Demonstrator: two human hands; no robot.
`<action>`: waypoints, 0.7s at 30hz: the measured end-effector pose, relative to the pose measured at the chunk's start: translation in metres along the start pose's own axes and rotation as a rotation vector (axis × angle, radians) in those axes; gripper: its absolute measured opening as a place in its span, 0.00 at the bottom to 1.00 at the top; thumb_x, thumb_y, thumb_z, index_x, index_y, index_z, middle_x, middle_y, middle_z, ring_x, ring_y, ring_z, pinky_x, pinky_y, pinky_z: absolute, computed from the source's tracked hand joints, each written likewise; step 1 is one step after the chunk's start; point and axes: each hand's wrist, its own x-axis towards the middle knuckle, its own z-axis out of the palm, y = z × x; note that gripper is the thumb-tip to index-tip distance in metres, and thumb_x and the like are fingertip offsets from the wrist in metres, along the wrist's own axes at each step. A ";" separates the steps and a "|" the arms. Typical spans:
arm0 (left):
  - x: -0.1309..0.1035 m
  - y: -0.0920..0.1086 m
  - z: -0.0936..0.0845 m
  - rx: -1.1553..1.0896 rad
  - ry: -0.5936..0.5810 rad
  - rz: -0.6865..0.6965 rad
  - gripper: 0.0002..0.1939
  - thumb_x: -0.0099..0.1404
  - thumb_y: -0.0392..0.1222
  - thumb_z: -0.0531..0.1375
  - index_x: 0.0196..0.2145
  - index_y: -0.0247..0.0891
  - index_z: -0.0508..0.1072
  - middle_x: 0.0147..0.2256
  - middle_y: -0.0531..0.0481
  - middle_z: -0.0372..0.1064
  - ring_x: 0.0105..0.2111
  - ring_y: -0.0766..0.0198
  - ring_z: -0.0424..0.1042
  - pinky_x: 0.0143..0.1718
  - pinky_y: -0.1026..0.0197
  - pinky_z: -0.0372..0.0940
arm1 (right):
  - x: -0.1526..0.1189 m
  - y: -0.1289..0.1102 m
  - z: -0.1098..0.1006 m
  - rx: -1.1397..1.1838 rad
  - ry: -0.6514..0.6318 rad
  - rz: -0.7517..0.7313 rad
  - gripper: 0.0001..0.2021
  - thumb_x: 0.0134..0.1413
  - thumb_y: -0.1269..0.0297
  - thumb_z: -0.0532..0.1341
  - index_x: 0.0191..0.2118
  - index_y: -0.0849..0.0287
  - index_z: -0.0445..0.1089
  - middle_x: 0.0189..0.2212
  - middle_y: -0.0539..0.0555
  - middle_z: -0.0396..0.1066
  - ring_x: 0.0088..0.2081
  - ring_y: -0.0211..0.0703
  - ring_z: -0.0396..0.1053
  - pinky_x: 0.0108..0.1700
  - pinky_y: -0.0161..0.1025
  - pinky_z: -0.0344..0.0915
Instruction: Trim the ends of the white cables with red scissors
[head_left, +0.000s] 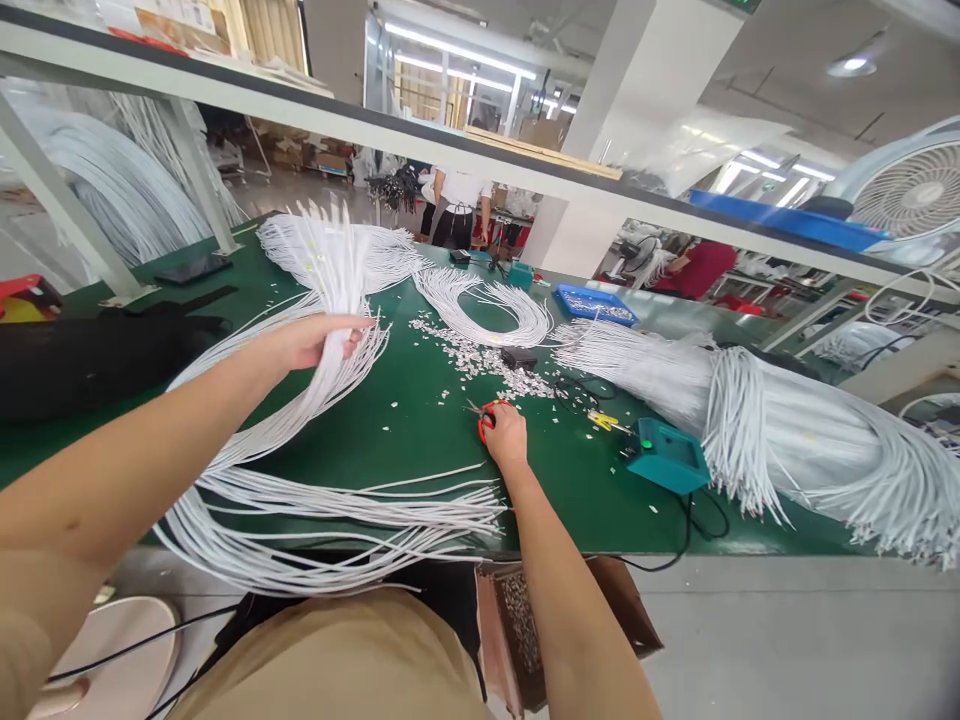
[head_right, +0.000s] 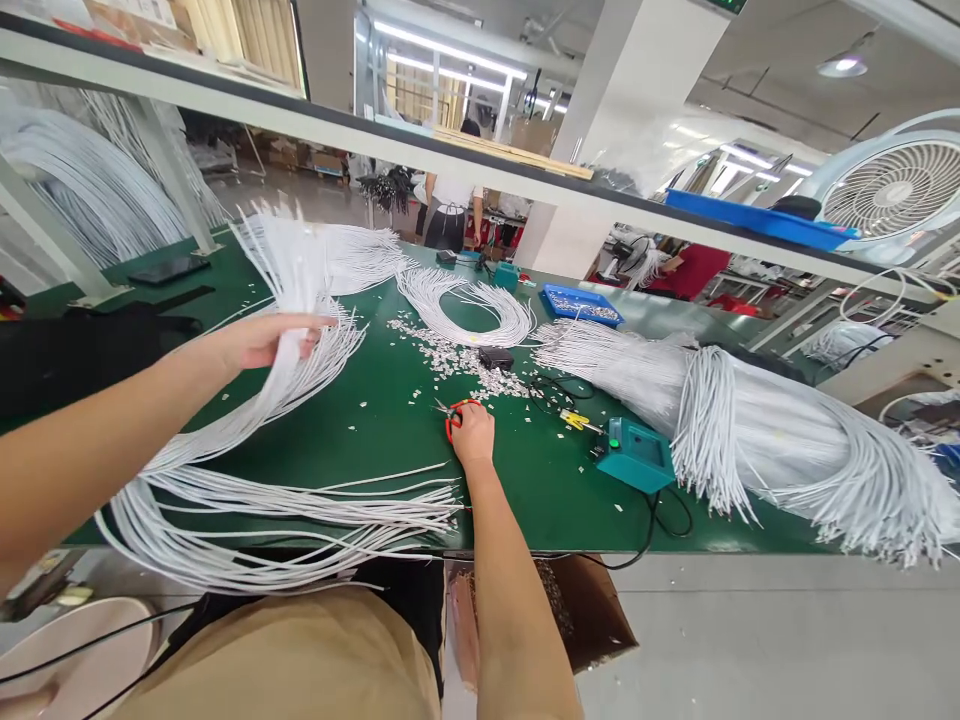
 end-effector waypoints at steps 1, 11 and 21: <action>0.008 -0.001 0.000 -0.027 0.013 -0.031 0.12 0.55 0.39 0.67 0.33 0.31 0.71 0.22 0.54 0.64 0.19 0.73 0.59 0.20 0.69 0.61 | 0.000 0.000 0.000 -0.002 0.000 0.000 0.08 0.56 0.72 0.55 0.35 0.60 0.72 0.39 0.57 0.73 0.43 0.46 0.66 0.43 0.39 0.58; 0.041 -0.023 -0.010 -0.295 0.100 -0.144 0.06 0.55 0.31 0.67 0.29 0.33 0.71 0.20 0.53 0.64 0.17 0.71 0.63 0.17 0.68 0.63 | 0.000 0.003 0.002 -0.030 0.023 -0.009 0.07 0.55 0.72 0.55 0.32 0.60 0.71 0.37 0.57 0.73 0.41 0.45 0.67 0.41 0.39 0.58; 0.062 -0.008 -0.033 -0.502 0.002 -0.085 0.06 0.59 0.34 0.63 0.36 0.32 0.72 0.20 0.55 0.62 0.17 0.72 0.63 0.20 0.69 0.64 | 0.001 0.005 -0.001 -0.051 0.033 -0.021 0.07 0.54 0.73 0.55 0.31 0.59 0.70 0.34 0.57 0.73 0.41 0.47 0.68 0.42 0.41 0.61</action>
